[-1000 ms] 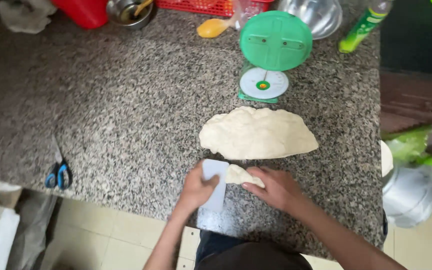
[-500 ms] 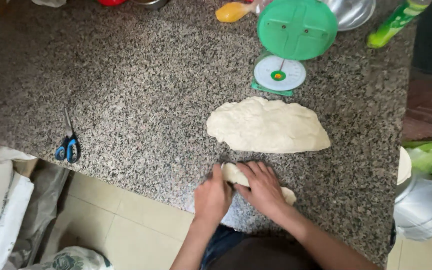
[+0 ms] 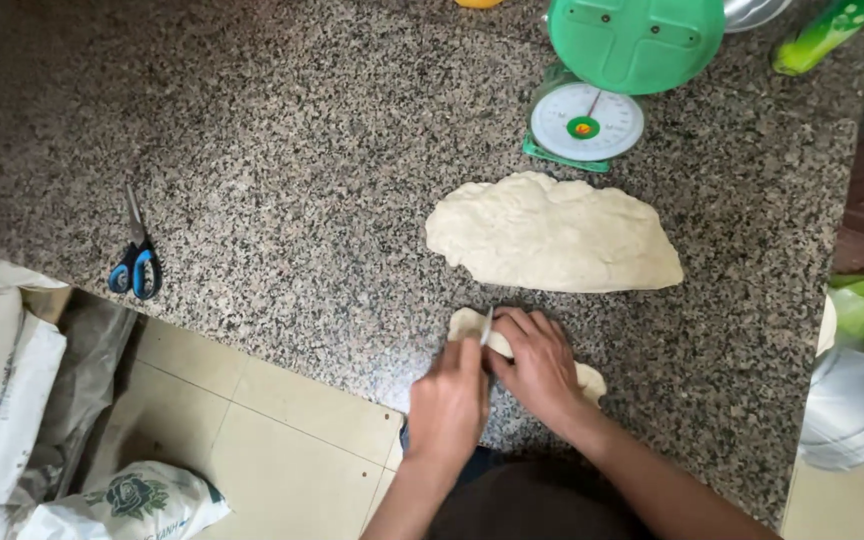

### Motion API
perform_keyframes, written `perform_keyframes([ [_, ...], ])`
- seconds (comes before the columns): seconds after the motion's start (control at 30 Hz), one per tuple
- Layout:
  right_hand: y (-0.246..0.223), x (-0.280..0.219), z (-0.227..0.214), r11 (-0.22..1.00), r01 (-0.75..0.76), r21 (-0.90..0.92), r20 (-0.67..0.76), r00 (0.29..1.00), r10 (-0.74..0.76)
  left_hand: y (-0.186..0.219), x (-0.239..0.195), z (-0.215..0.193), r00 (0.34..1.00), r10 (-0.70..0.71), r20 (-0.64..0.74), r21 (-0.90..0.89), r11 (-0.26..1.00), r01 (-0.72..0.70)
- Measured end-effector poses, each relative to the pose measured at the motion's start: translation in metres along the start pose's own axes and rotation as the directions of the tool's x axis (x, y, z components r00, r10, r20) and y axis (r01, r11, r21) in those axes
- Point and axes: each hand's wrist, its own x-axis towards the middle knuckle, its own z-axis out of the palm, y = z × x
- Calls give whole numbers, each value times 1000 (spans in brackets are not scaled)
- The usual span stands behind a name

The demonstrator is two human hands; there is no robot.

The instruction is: Cutting and weighing small portions of dough on a scale

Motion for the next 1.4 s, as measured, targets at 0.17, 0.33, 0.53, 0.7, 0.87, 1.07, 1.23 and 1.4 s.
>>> perform_keyframes([
  [0.17,3,-2,7,998,48,-45,-49,998,-50,-5,1,33,993,-86,83,84,993,79],
  [0.33,2,-1,8,1000,26,-14,-12,1000,-26,-6,15,36,926,-162,342,-33,982,185],
  [0.53,31,-6,36,1000,3,-28,69,998,-1,15,80,9,811,-160,563,-5,980,197],
  [0.7,12,14,-6,986,-31,164,151,989,6,-17,28,25,861,-127,492,53,992,117],
  [0.87,-26,49,-29,987,-98,126,313,948,54,-66,-41,11,835,-283,471,56,955,292],
  [1.07,-45,85,-35,983,-127,132,355,932,73,-83,24,-3,854,-374,361,42,922,386],
  [1.23,24,115,-94,940,-100,327,43,995,91,-85,49,-2,875,-378,302,58,923,379],
  [1.4,50,185,-239,985,-90,149,-434,889,147,-68,48,-14,884,-356,302,40,932,361],
])
